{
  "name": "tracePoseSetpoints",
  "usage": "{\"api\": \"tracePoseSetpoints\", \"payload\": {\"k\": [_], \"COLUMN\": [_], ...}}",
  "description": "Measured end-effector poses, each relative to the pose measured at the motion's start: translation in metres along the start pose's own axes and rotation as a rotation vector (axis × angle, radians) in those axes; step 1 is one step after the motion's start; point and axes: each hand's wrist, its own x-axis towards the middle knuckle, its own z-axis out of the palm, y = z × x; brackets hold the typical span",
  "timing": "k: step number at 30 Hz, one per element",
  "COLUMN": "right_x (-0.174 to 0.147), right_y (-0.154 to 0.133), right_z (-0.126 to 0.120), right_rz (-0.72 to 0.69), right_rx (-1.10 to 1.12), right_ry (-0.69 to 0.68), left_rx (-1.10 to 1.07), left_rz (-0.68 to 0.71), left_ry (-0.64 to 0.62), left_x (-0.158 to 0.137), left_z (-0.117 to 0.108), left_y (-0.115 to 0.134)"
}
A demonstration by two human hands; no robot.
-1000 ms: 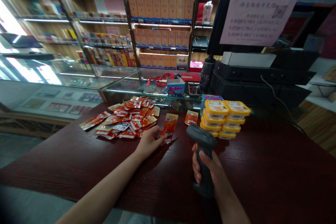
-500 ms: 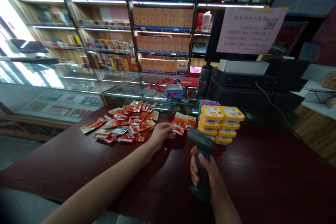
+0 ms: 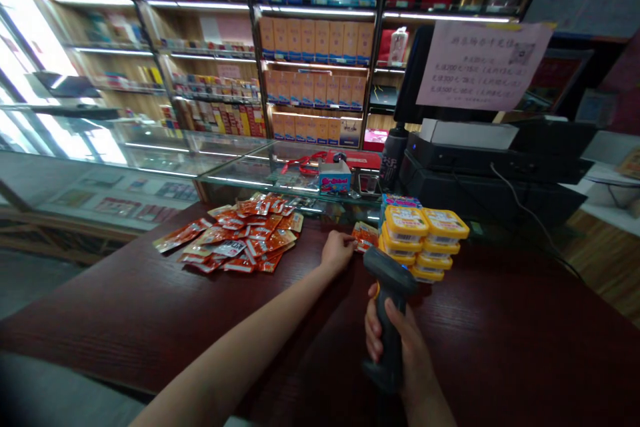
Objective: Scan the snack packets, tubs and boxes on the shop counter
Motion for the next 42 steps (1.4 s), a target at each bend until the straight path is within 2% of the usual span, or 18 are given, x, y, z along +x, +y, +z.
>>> {"api": "tracePoseSetpoints", "payload": {"k": [3,6,10,13,17,22,26,30,33,36,39,42], "right_x": [0.0,-0.001,-0.002,-0.001,-0.001,-0.002,-0.002,-0.002,-0.002,-0.002,0.0,0.0], "right_y": [0.001,0.001,0.001,0.001,0.001,0.0,0.0,0.0,0.0,0.001,0.002,0.003], "right_z": [0.0,0.002,0.005,0.005,0.006,0.007,0.007,0.007,0.006,0.004,0.001,-0.001], "right_rz": [0.0,0.006,0.022,0.024,0.022,0.035,0.031,0.033,0.025,0.026,0.038,0.035], "right_rx": [-0.006,-0.013,-0.017,-0.018,-0.021,-0.017,-0.018,-0.026,-0.029,-0.024,-0.023,-0.034], "right_ry": [0.005,0.004,0.014,0.024,0.024,0.037,0.036,0.028,0.033,0.028,0.014,-0.014], "left_rx": [0.071,0.253,0.567,0.7,0.742,0.756,0.771,0.762,0.633,0.354,-0.083,-0.683], "left_rz": [0.111,0.189,0.142,0.041,-0.046,-0.016,0.045,0.174,0.31,0.364,0.273,0.053], "left_ry": [0.05,0.131,0.186,0.193,0.196,0.297,0.29,0.281,0.364,0.492,0.523,0.373], "left_x": [-0.004,0.0,0.011,0.019,0.021,0.02,0.021,0.016,0.009,0.001,-0.004,-0.011], "left_z": [-0.018,-0.048,-0.093,-0.114,-0.118,-0.11,-0.109,-0.111,-0.115,-0.119,-0.119,-0.11], "left_y": [-0.009,-0.022,-0.038,-0.047,-0.055,-0.064,-0.069,-0.068,-0.061,-0.048,-0.037,-0.036]}}
